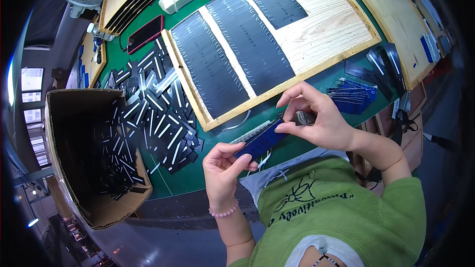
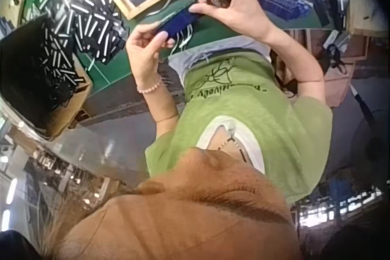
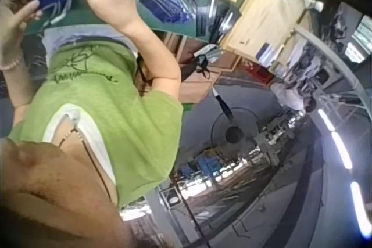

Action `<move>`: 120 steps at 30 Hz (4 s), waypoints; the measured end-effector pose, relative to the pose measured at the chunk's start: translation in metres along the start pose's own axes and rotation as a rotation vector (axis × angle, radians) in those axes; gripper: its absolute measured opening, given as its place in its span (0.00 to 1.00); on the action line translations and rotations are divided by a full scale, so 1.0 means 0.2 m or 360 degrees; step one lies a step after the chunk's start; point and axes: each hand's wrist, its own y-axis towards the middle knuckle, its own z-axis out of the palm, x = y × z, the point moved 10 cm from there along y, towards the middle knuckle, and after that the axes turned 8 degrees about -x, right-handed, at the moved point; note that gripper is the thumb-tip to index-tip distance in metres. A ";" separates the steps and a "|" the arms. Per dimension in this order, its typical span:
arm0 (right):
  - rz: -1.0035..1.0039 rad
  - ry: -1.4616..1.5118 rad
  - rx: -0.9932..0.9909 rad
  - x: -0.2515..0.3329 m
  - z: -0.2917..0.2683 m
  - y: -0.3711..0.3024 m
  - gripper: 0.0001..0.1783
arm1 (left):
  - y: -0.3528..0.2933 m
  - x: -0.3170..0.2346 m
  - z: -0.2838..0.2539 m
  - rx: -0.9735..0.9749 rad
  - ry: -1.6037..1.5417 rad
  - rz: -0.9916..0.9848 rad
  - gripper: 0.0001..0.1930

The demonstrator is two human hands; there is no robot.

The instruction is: Manual assembly of small black components and blue strips onto a board at a factory workbench.

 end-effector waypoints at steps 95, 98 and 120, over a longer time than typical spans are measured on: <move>-0.1172 -0.1504 -0.0515 0.22 -0.43 -0.50 0.32 | 0.01 -0.20 -0.22 -0.0507 0.0065 0.0439 0.05; -0.1021 -0.1545 -0.0630 0.10 -0.53 -0.53 0.27 | 0.05 -0.19 -0.13 -0.0376 0.0074 0.0396 0.05; -0.0940 -0.1460 -0.0436 0.05 -0.25 -0.32 0.14 | -0.04 -0.21 -0.27 -0.0506 0.0014 0.0453 0.07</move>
